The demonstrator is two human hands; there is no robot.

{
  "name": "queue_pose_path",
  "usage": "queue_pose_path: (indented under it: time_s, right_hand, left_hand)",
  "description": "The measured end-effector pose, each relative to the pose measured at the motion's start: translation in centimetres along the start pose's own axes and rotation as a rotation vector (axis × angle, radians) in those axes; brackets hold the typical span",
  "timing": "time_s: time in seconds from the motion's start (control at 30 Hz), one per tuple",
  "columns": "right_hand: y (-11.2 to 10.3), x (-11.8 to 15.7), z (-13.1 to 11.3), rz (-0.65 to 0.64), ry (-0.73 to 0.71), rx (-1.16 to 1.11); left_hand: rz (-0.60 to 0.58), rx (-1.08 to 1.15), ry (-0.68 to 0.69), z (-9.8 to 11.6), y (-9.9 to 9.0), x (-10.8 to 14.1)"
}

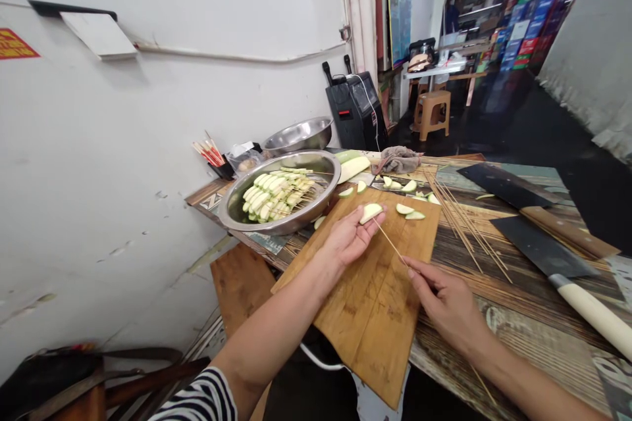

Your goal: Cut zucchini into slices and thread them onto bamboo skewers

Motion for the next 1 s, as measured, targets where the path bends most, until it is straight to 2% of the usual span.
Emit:
queue_pose_path:
  time_s: [0.3,0.5,0.57,0.67,0.8,1.0]
  right_hand:
    - [0.0,-0.1,0.1,-0.001,0.019,-0.008]
    - [0.6,0.1,0.1,-0.085,0.1,-0.118]
    - [0.9,-0.1,-0.3,-0.115,0.143,-0.175]
    - [1.0,-0.7,-0.9,-0.087,0.186,-0.23]
    - [0.8,-1.5,-1.9,-0.037,0.165,-0.21]
    - [1.6,-2.1,-3.9,-0.052,0.178,-0.181]
  left_hand:
    - [-0.047,-0.049,0.034,-0.1,0.2,0.3]
    - [-0.087,-0.079,0.02,-0.1,0.1,0.1]
    - [-0.068,-0.106,0.026,-0.1,0.1,0.1]
    - [-0.053,-0.128,0.025,0.0,0.3,0.2]
    - [-0.086,-0.085,0.034,0.4,0.7,0.4]
    - [-0.065,-0.023,0.054,1.1,0.4,-0.1]
Point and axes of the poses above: each hand's wrist, its own x-axis away from the middle knuckle, its own y-axis out of the palm, z = x × y, the point moved 3 cm from there along -x, towards the middle knuckle, and after that the axes turned 1 degree about x, right-handed, at the moved point
